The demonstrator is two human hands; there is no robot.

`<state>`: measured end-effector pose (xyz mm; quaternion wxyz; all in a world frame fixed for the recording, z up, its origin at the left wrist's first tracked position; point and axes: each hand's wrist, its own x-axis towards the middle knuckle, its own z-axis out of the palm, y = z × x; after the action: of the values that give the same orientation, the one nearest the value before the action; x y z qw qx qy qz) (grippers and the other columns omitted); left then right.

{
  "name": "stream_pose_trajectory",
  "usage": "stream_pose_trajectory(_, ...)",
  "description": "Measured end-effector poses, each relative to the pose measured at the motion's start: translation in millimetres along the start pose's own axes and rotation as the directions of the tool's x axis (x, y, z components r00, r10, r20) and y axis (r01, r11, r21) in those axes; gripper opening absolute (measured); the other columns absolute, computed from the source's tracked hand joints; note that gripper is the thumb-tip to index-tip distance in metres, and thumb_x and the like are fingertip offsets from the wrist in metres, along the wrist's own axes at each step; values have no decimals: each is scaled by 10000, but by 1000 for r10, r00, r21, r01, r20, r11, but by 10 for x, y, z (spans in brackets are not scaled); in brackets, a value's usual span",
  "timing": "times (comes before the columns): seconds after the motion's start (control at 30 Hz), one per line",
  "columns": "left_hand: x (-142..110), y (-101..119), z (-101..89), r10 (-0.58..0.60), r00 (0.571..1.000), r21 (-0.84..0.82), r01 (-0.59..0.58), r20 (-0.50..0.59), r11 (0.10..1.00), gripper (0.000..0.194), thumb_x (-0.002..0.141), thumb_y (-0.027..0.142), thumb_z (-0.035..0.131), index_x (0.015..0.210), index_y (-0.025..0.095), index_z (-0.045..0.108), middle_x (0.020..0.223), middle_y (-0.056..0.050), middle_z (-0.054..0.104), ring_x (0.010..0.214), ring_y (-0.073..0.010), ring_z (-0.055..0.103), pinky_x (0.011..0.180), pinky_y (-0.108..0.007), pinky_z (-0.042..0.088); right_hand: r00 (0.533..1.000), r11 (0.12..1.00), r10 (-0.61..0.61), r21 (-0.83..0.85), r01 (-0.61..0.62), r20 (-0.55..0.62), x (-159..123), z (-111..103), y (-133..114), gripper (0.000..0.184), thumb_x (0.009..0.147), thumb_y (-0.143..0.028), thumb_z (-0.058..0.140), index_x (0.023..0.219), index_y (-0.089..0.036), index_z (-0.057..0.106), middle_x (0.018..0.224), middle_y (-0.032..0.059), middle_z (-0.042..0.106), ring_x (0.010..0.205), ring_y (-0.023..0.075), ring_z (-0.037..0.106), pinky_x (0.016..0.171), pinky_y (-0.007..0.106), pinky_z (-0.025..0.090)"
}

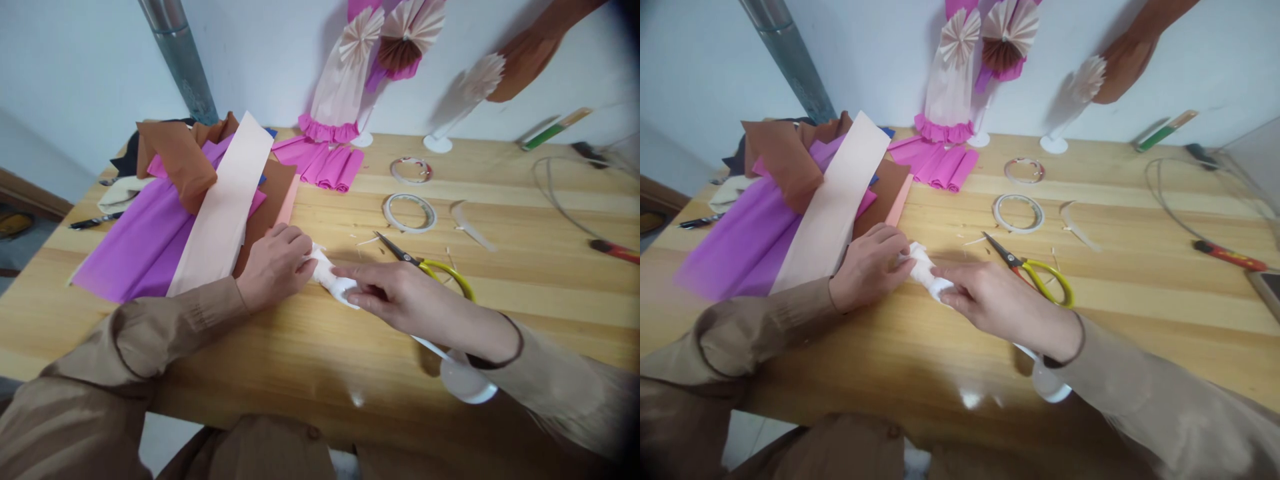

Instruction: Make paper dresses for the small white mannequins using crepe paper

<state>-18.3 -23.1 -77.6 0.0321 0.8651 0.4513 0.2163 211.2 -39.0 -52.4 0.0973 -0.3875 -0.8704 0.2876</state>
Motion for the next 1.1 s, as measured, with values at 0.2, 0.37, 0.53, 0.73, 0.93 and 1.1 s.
stream_pose_trajectory(0.2, -6, -16, 10, 9, 1000, -12, -9, -14, 1000, 79, 841, 209, 561, 768, 181, 549, 836, -48, 656, 840, -195, 556, 683, -300, 450, 1000, 999, 29, 16, -29, -7, 21, 4, -14, 285, 894, -238, 531, 1139, -207, 674, 645, -20, 630, 525, 119, 547, 537, 240, 397)
stream_pose_trajectory(0.37, -3, -23, 13, -8, 1000, -39, 8, -4, 999, 58, 837, 200, 564, 783, 184, 549, 840, -47, 657, 844, -192, 562, 692, -299, 451, 995, 982, 102, 159, -100, -5, 11, -2, 0, 391, 907, -304, 520, 1265, -179, 616, 608, -34, 580, 512, 118, 532, 482, 227, 384)
stream_pose_trajectory(0.53, 1, -13, 16, -10, 1000, -24, 10, -12, 1000, 44, 823, 195, 578, 788, 184, 553, 848, -45, 661, 849, -195, 562, 675, -296, 445, 999, 987, 41, -157, -43, -15, -38, -9, -5, 351, 919, -239, 517, 1250, -242, 634, 780, 19, 719, 600, 140, 629, 556, 244, 421)
stream_pose_trajectory(0.73, 1, -18, 29, 4, 1000, -22, -4, -17, 1000, 33, 821, 194, 572, 796, 184, 554, 848, -42, 658, 851, -194, 569, 688, -297, 459, 995, 932, -90, -357, 67, -49, -46, 21, -50, 412, 926, -279, 543, 1331, -209, 546, 1035, 82, 741, 723, 184, 698, 565, 260, 456)
stream_pose_trajectory(0.93, 2, -10, 38, -4, 1000, -17, 3, -15, 1000, 48, 818, 197, 575, 780, 187, 547, 847, -42, 662, 858, -198, 569, 681, -295, 463, 994, 906, -104, -413, 90, -13, -71, 41, -111, 372, 911, -336, 573, 1257, -200, 593, 1034, 93, 737, 734, 215, 704, 558, 286, 469)
stream_pose_trajectory(1.1, 9, -5, 42, -7, 1000, -24, 6, -24, 1000, 41, 815, 177, 552, 774, 183, 548, 838, -47, 662, 850, -198, 572, 693, -303, 466, 997, 840, -12, -542, -32, -77, -168, 116, -144, 657, 833, -396, 645, 1424, -190, 444, 1195, 163, 675, 726, 251, 707, 484, 285, 430)
